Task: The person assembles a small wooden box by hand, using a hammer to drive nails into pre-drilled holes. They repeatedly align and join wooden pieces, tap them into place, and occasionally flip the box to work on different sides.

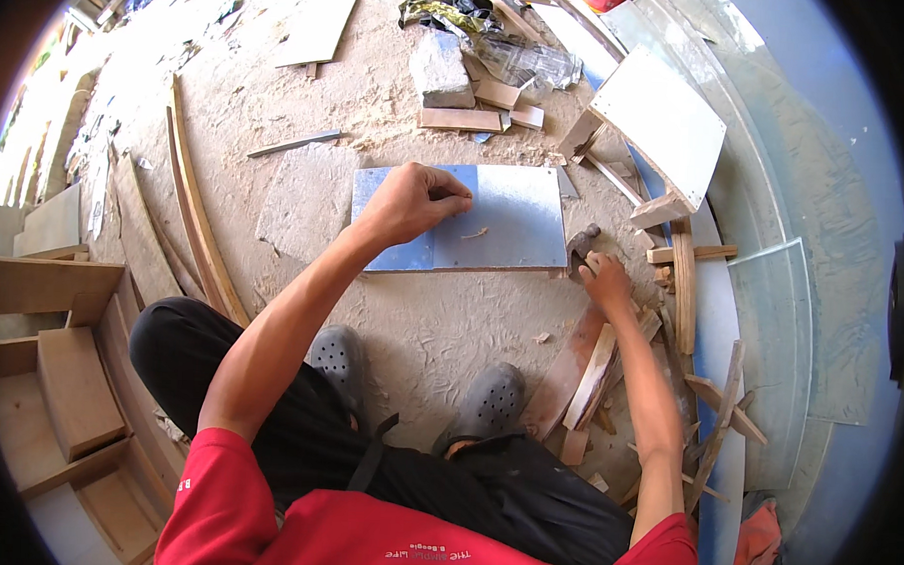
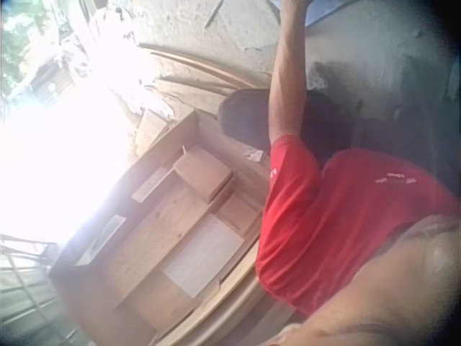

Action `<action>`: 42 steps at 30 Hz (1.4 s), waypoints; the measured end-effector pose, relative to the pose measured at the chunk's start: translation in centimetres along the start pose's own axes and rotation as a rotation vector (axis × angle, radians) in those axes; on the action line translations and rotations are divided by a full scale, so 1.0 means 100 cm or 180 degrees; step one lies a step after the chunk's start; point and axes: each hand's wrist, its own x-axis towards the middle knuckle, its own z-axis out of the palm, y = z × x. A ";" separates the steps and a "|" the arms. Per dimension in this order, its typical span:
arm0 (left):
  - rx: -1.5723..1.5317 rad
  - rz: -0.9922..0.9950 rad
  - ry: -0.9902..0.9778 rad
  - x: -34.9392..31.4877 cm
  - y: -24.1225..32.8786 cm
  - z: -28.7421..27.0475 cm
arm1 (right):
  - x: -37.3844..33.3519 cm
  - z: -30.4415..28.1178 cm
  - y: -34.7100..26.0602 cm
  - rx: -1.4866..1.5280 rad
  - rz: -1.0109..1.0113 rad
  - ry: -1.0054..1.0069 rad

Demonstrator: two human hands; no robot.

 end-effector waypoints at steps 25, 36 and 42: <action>0.0039 0.0287 0.0215 -0.003 -0.012 0.008 | 0.016 0.033 0.022 -0.0760 -0.0036 -0.0260; 0.0113 0.0338 0.0265 -0.005 -0.013 0.008 | 0.017 0.032 0.020 -0.0716 -0.0079 -0.0319; 0.0237 0.0718 0.0385 -0.003 -0.016 0.015 | 0.008 0.012 0.020 -0.0044 0.0109 -0.0418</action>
